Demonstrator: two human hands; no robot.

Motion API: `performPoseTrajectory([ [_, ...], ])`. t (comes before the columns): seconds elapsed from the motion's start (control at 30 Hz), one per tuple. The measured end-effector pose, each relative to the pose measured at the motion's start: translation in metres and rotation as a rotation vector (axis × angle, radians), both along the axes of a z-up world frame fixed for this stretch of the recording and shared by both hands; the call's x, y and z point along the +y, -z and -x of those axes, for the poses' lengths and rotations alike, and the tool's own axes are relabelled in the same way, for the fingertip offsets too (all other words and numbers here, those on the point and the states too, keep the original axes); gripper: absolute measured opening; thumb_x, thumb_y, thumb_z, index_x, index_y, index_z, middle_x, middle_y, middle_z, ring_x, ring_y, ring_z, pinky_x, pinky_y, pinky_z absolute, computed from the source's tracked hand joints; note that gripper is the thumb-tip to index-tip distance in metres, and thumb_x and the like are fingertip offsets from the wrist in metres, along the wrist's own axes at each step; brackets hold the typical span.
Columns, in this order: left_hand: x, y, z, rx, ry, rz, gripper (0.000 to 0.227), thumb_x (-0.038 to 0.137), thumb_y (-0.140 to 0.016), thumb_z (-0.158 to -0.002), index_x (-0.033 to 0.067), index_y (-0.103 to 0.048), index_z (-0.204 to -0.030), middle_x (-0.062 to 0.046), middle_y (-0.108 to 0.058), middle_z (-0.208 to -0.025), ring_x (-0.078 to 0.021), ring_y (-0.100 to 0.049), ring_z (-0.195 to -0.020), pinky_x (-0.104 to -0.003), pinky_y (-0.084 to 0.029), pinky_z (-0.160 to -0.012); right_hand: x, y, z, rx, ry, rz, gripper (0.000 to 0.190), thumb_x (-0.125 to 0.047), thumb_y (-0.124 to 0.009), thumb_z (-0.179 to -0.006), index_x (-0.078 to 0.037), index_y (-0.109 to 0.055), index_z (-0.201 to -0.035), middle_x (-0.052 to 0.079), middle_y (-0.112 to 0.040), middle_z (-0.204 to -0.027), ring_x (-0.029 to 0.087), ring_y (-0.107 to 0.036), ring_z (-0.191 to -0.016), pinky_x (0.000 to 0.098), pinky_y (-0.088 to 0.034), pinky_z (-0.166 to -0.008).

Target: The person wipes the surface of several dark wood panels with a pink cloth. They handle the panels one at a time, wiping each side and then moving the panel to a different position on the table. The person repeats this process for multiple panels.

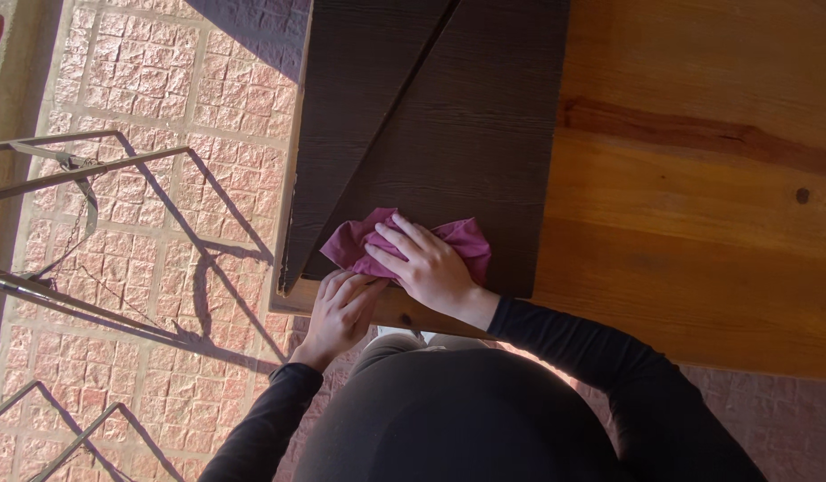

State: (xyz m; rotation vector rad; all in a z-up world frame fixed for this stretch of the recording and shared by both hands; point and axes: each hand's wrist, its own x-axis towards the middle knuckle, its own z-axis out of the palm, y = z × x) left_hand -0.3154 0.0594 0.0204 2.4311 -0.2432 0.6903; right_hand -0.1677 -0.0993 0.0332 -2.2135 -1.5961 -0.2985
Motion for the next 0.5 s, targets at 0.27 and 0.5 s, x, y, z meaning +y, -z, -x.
performPoseTrajectory([
  [0.27, -0.004, -0.004, 0.001, 0.039, -0.026, -0.017, 0.038, 0.012, -0.062, -0.092, 0.0191, -0.072, -0.128, -0.005, -0.067, -0.127, -0.0279, -0.061, -0.115, -0.047, -0.045, -0.105, -0.019, 0.005, -0.091, -0.022, 0.186, -0.034, 0.046, -0.014, -0.077, -0.085, -0.021, -0.071, -0.13, 0.013, -0.061, -0.138, 0.039, -0.056, -0.132, 0.052, -0.053, -0.103],
  [0.5, -0.016, -0.011, -0.008, 0.028, -0.095, 0.005, 0.035, 0.01, -0.065, -0.089, 0.0202, -0.075, -0.121, -0.002, -0.068, -0.123, -0.0261, -0.062, -0.113, -0.045, -0.046, -0.103, -0.023, 0.007, -0.079, -0.049, 0.285, -0.039, 0.041, -0.014, -0.076, -0.089, -0.019, -0.071, -0.129, 0.016, -0.062, -0.135, 0.042, -0.057, -0.13, 0.0498, -0.052, -0.106],
])
